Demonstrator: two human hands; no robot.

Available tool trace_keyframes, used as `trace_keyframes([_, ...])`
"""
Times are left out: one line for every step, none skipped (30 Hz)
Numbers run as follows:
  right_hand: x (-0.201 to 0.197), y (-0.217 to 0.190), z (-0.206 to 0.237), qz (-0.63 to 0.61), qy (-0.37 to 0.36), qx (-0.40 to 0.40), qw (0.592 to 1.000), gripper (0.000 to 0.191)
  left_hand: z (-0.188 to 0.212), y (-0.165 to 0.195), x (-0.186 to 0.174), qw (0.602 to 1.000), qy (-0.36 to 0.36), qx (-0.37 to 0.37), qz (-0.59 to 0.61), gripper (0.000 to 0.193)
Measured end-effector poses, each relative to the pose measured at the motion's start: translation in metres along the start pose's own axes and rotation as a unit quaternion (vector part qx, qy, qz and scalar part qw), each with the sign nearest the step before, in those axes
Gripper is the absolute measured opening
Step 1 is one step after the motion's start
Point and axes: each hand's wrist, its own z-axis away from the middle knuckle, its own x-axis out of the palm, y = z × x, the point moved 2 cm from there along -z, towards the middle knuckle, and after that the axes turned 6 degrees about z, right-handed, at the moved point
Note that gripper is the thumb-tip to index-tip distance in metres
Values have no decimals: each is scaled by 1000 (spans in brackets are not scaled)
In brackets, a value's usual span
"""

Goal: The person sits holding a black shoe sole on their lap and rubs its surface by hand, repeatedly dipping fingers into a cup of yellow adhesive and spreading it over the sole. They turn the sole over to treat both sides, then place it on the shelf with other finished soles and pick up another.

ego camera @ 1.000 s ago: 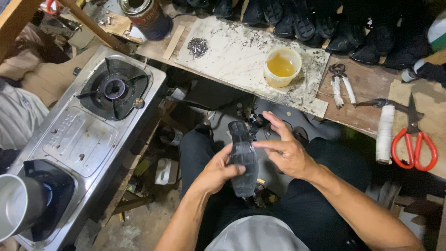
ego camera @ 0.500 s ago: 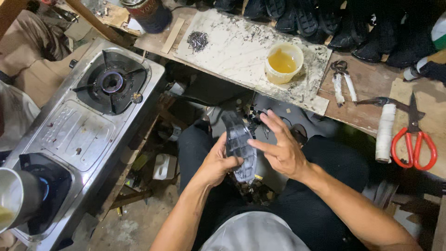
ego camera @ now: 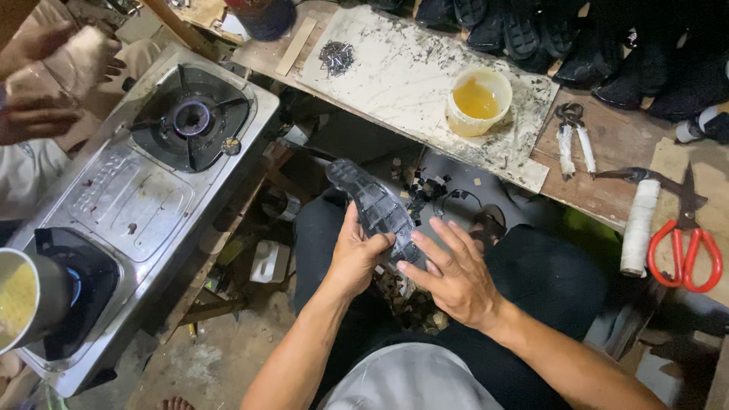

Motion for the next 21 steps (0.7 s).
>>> trace_keyframes([-1, 1, 0, -10, -8, -3, 1000, 48, 1, 1, -1, 1000, -3, 0, -2, 70])
trace_keyframes([-2, 4, 1, -19, -16, -7, 1000, 48, 2, 1, -2, 1000, -4, -7, 6, 71])
trace_keyframes([-3, 7, 2, -29, -23, -12, 999, 48, 3, 3, -4, 1000, -6, -13, 13, 72])
trace_keyframes([-5, 11, 2, -49, -27, -20, 998, 46, 4, 4, -6, 1000, -8, -21, 21, 73])
trace_keyframes([-8, 18, 2, -68, -30, -29, 997, 44, 4, 6, -9, 999, -16, -37, -2, 71])
trace_keyframes([-10, 25, 2, -88, -33, -37, 995, 43, 5, 10, -14, 998, -24, -54, -25, 70])
trace_keyframes([-13, 31, -1, -98, -24, -24, 995, 45, 8, 14, -19, 996, -33, -73, -47, 69])
trace_keyframes([-16, 37, -5, -108, -16, -11, 994, 49, 12, 16, -22, 990, -67, -98, -73, 68])
trace_keyframes([-18, 43, -10, -117, -7, 2, 993, 52, 16, 19, -25, 982, -102, -121, -100, 66])
trace_keyframes([-21, 49, -15, -134, -51, 16, 990, 57, 20, 21, -28, 972, -137, -144, -128, 65])
trace_keyframes([-27, 54, -19, -151, -94, 31, 983, 64, 25, 22, -29, 960, -182, -156, -142, 63])
trace_keyframes([-32, 59, -23, -168, -137, 46, 975, 70, 30, 21, -29, 947, -228, -167, -156, 61])
trace_keyframes([-33, 59, -29, -167, -169, 31, 971, 75, 35, 21, -30, 930, -273, -177, -170, 60])
trace_keyframes([-35, 60, -33, -165, -202, 15, 965, 80, 38, 21, -30, 918, -297, -190, -182, 58])
trace_keyframes([-35, 59, -37, -163, -234, 0, 958, 85, 41, 21, -31, 906, -319, -202, -193, 56])
trace_keyframes([-35, 58, -40, -174, -260, -4, 950, 85, 44, 22, -32, 893, -341, -213, -204, 55])
trace_keyframes([-34, 56, -43, -185, -286, -8, 940, 85, 46, 22, -33, 891, -342, -226, -193, 53])
trace_keyframes([-32, 55, -44, -196, -313, -13, 929, 85, 47, 22, -34, 890, -344, -239, -181, 51])
trace_keyframes([-31, 54, -47, -205, -317, -13, 926, 86, 48, 23, -36, 888, -345, -251, -169, 50])
trace_keyframes([-30, 53, -48, -213, -321, -12, 923, 87, 49, 25, -39, 889, -337, -250, -181, 49])
trace_keyframes([-30, 53, -50, -220, -324, -11, 920, 88, 49, 28, -42, 889, -330, -249, -195, 49])
